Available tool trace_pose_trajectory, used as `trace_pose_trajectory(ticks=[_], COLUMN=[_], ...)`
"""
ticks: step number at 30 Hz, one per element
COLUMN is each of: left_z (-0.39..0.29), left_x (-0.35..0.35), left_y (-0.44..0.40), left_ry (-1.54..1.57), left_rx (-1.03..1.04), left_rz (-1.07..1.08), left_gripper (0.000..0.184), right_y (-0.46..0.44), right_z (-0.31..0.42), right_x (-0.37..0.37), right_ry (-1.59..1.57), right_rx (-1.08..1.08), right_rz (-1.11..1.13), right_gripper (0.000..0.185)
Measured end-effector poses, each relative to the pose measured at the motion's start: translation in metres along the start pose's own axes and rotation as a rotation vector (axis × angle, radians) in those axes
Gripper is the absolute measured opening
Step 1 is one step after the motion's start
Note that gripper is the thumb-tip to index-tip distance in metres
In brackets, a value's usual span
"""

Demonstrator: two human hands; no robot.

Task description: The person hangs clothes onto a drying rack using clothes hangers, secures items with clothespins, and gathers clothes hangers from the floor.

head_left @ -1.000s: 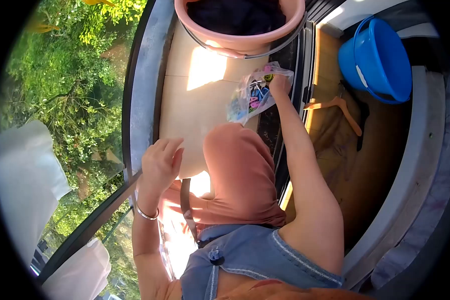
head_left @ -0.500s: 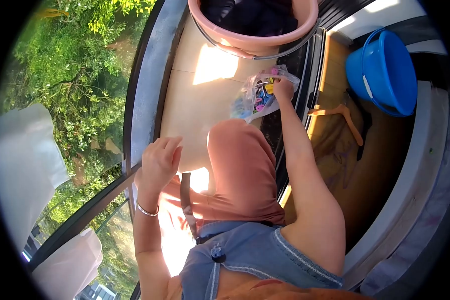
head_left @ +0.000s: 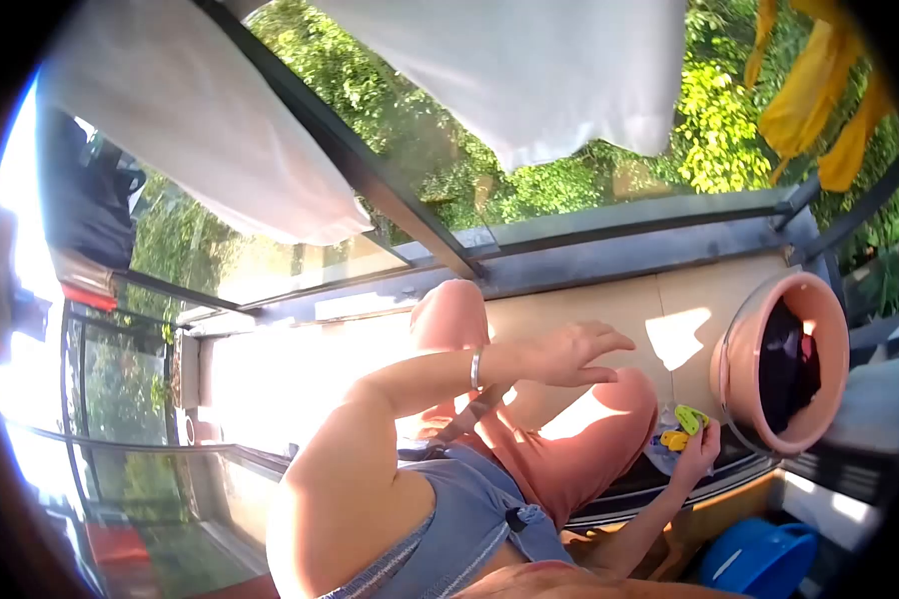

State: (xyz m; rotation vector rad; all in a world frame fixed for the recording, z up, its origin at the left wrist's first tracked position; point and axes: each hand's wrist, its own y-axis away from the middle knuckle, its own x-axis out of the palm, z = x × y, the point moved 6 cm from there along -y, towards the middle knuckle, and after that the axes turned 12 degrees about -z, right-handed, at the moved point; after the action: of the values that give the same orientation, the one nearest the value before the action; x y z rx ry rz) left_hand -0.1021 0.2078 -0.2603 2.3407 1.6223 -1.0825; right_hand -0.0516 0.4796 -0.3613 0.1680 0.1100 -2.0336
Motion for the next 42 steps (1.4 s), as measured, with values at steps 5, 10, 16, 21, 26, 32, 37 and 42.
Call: trace_pose_trajectory(ticks=[5, 10, 16, 21, 26, 32, 37, 42], left_z=[-0.02, 0.01, 0.033, 0.041, 0.012, -0.024, -0.073, -0.127], left_x=[-0.019, -0.076, -0.152, -0.182, -0.223, -0.237, -0.247, -0.243], left_y=[0.012, 0.04, 0.113, 0.205, 0.302, 0.395, 0.441, 0.468], left_ry=[0.383, 0.392, 0.769, 0.911, 0.528, 0.913, 0.245, 0.09], left_rx=[-0.21, -0.416, -0.55, -0.672, -0.62, -0.476, -0.612, -0.736], left_rz=[-0.03, -0.359, -1.026, -1.24, -1.637, -2.204, -2.6, -2.883], left_gripper=[0.07, 0.055, 0.037, 0.029, 0.026, 0.026, 0.033, 0.028], right_y=[0.021, 0.049, 0.107, 0.2, 0.319, 0.447, 0.516, 0.563], right_z=[0.131, 0.194, 0.239, 0.273, 0.266, 0.254, 0.264, 0.288], right_x=[0.153, 0.254, 0.34, 0.408, 0.464, 0.483, 0.461, 0.435], right_ry=[0.028, 0.053, 0.037, -0.043, -0.042, -0.051, 0.156, 0.124], right_rx=[-0.317, -0.541, -0.599, -0.78, -0.662, -0.02, 0.218, 0.535], right_rz=[0.728, 0.889, 1.057, 1.322, 1.736, 2.079, 2.301, 2.236], right_gripper=[0.012, 0.011, 0.013, 0.008, 0.012, 0.02, 0.026, 0.031])
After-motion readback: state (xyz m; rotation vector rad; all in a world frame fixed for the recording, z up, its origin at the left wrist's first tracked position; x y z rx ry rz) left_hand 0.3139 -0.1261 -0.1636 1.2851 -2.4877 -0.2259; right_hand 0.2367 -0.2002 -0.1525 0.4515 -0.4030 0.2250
